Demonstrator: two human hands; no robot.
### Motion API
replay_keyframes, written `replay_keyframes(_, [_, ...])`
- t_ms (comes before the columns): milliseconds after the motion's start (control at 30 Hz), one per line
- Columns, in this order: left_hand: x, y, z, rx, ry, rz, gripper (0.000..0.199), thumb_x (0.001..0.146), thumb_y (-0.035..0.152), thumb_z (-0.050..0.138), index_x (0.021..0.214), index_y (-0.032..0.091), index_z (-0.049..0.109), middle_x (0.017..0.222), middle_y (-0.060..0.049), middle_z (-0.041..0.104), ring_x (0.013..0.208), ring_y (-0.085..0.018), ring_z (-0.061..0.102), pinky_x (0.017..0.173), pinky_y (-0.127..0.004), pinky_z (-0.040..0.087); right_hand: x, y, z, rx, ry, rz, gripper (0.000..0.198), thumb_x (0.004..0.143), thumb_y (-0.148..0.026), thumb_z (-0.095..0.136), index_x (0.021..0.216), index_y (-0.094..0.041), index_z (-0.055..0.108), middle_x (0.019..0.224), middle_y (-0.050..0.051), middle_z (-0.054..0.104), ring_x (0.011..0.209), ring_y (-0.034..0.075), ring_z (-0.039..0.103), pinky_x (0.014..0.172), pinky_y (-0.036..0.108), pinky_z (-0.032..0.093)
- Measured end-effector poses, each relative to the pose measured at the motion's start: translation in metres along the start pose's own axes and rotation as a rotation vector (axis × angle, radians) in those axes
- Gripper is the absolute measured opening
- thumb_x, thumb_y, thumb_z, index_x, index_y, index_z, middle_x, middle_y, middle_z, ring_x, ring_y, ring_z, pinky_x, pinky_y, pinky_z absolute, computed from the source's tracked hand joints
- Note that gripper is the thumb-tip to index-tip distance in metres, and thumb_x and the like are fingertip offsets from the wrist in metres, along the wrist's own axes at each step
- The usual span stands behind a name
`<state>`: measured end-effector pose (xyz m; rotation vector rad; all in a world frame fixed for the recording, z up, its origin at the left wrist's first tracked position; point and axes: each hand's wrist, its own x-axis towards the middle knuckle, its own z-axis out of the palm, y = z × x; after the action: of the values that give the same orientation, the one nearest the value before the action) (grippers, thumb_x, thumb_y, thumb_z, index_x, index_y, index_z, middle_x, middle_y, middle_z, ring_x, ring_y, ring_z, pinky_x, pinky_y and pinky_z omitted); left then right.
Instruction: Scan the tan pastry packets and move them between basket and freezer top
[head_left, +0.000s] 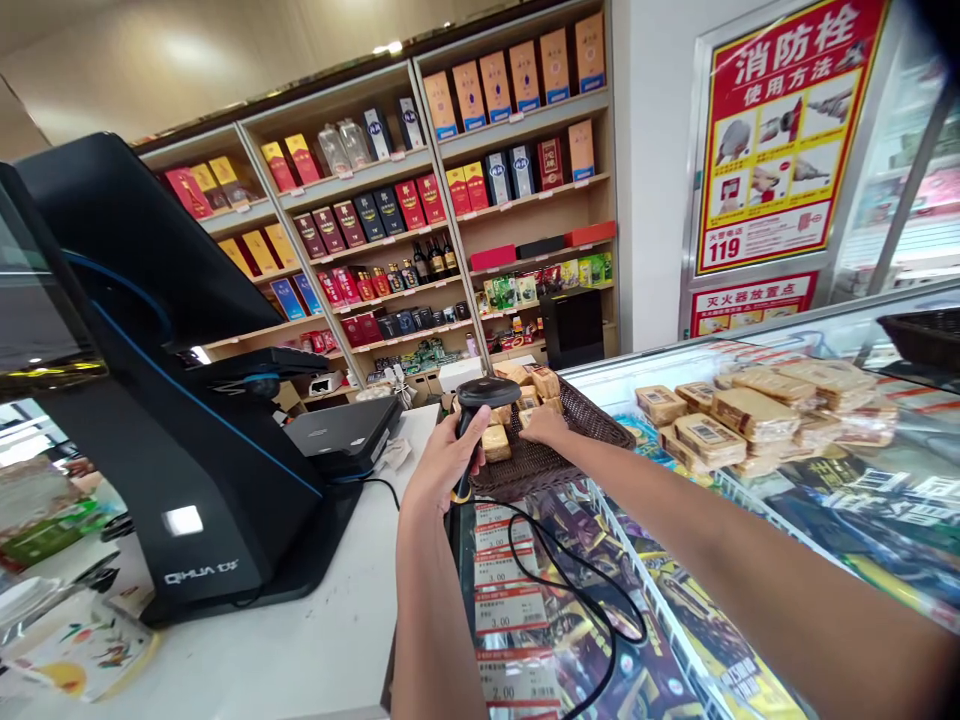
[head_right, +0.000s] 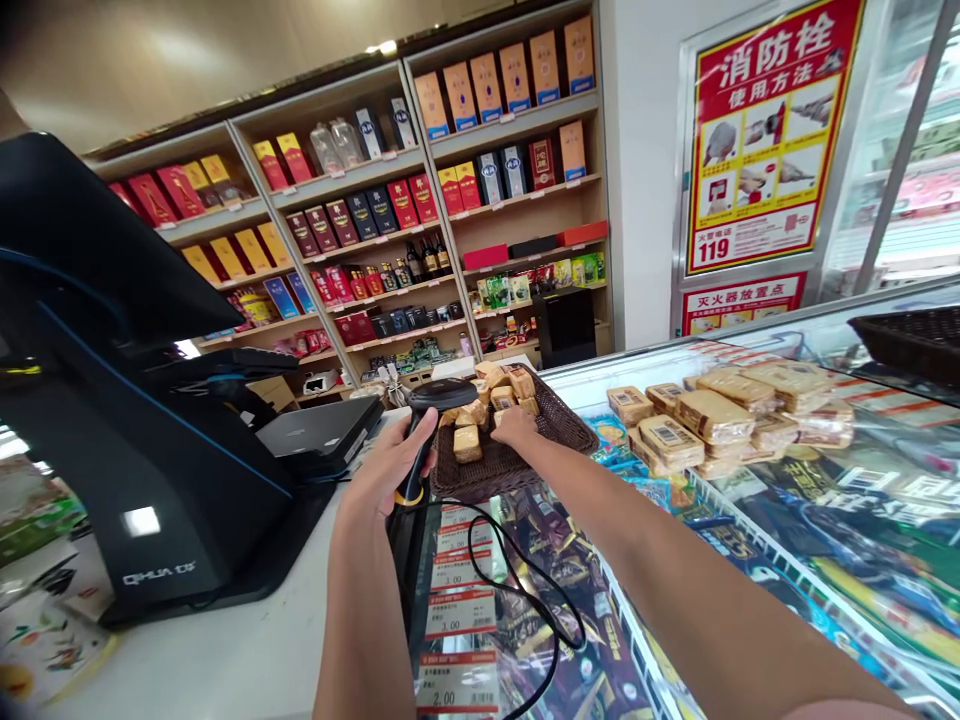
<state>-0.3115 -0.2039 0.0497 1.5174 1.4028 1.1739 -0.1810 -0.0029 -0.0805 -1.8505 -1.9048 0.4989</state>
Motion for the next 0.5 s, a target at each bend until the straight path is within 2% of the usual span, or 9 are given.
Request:
replay_keyframes(100, [0.001, 0.001, 0.005, 0.004, -0.015, -0.004, 0.052, 0.076, 0.071, 0.065, 0.083, 0.021, 0.054, 0.054, 0.006, 0.052, 0.047, -0.009, 0.046, 0.048, -0.020, 0.035, -0.009, 0.006, -0.018, -0.021, 0.043, 0.027, 0.087, 0.062, -0.038, 0.083, 0.138, -0.011, 0.051, 0.135, 0.025, 0.056, 0.123, 0.038, 0.056, 0.095, 0.042, 0.046])
replay_keyframes(200, [0.002, 0.004, 0.012, 0.023, -0.031, -0.016, 0.053, 0.075, 0.072, 0.065, 0.085, 0.021, 0.055, 0.054, 0.005, 0.053, 0.047, -0.010, 0.048, 0.047, -0.020, 0.036, -0.022, 0.017, -0.042, 0.028, 0.140, -0.042, 0.094, 0.064, -0.036, 0.081, 0.145, -0.017, 0.039, 0.138, 0.020, 0.052, 0.125, 0.035, 0.053, 0.097, 0.040, 0.044])
replay_keyframes(267, [0.001, 0.007, 0.015, 0.022, -0.050, -0.003, 0.053, 0.075, 0.072, 0.065, 0.083, 0.021, 0.053, 0.055, 0.006, 0.053, 0.047, -0.009, 0.048, 0.048, -0.020, 0.036, -0.036, 0.028, -0.058, 0.115, 0.209, -0.128, 0.081, 0.067, -0.034, 0.077, 0.139, -0.019, 0.042, 0.129, 0.016, 0.055, 0.117, 0.031, 0.056, 0.092, 0.037, 0.045])
replay_keyframes(400, [-0.002, 0.013, 0.022, 0.005, -0.087, 0.015, 0.051, 0.077, 0.070, 0.065, 0.083, 0.020, 0.052, 0.056, 0.006, 0.051, 0.048, -0.009, 0.047, 0.047, -0.020, 0.035, -0.075, 0.055, -0.088, 0.288, 0.316, -0.229, 0.048, 0.069, -0.035, 0.072, 0.109, -0.021, 0.050, 0.110, 0.008, 0.059, 0.100, 0.024, 0.059, 0.077, 0.031, 0.047])
replay_keyframes(500, [-0.005, 0.018, 0.030, -0.009, -0.139, -0.025, 0.051, 0.079, 0.070, 0.063, 0.084, 0.021, 0.051, 0.057, 0.006, 0.049, 0.047, -0.008, 0.044, 0.044, -0.020, 0.030, -0.111, 0.077, -0.101, 0.422, 0.352, -0.279, 0.039, 0.073, -0.040, 0.068, 0.101, -0.023, 0.047, 0.098, 0.003, 0.061, 0.082, 0.021, 0.061, 0.067, 0.029, 0.047])
